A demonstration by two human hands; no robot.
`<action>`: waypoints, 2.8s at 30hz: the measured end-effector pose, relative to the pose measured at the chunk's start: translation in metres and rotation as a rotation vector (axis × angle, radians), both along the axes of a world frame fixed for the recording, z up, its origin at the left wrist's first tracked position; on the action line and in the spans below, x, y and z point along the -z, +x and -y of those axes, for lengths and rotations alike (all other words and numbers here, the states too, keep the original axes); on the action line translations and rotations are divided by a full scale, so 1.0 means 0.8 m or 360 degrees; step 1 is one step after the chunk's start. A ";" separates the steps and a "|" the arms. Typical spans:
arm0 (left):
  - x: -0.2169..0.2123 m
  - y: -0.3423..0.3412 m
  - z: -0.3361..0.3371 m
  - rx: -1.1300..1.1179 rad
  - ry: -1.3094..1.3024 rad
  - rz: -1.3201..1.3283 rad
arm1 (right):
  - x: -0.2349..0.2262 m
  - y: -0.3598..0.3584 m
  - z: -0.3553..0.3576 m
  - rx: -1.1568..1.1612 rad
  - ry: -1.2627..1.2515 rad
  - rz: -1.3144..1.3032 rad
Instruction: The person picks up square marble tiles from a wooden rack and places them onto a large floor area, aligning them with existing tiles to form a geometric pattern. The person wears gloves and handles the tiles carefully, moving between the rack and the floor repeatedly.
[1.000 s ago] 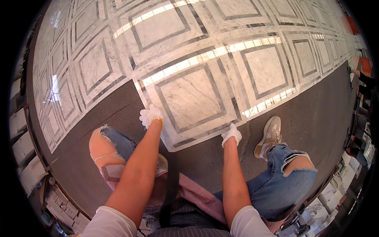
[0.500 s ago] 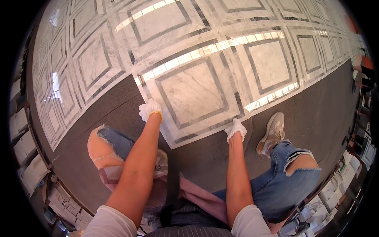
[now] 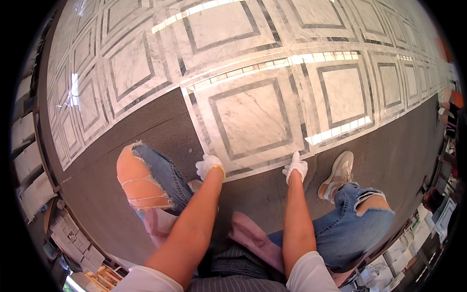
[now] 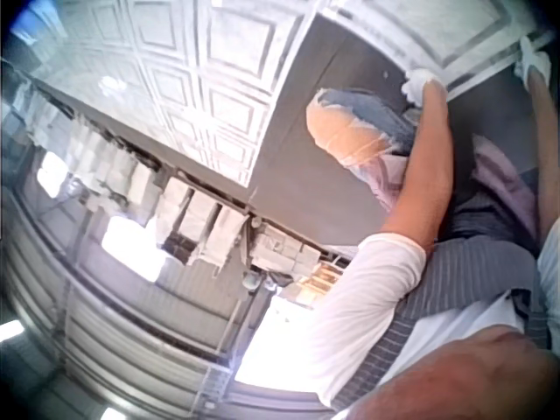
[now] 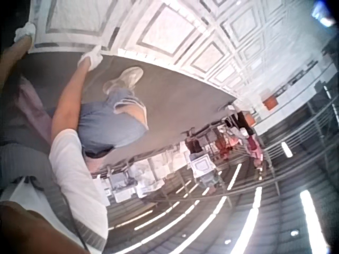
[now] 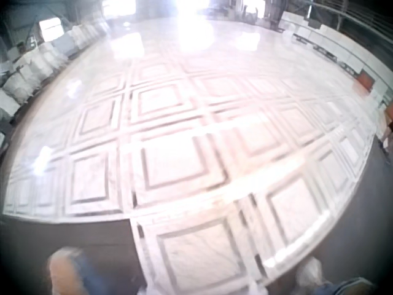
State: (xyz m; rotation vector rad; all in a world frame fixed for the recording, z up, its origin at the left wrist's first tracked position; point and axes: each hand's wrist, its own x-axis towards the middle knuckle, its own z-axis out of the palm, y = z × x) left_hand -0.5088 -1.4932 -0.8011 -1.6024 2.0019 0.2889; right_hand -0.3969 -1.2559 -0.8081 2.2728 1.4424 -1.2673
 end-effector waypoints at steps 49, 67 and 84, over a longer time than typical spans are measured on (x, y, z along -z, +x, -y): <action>0.106 0.124 -0.016 -0.2107 0.1399 0.0297 | -0.016 -0.015 -0.001 0.0081 -0.0239 -0.0019; -0.053 -0.038 -0.084 0.1219 0.0773 -0.0254 | -0.013 -0.017 -0.009 -0.0847 0.0215 0.0557; -0.030 -0.164 -0.076 0.1205 0.0591 -0.0149 | -0.040 -0.181 0.015 -0.1663 0.0319 0.0227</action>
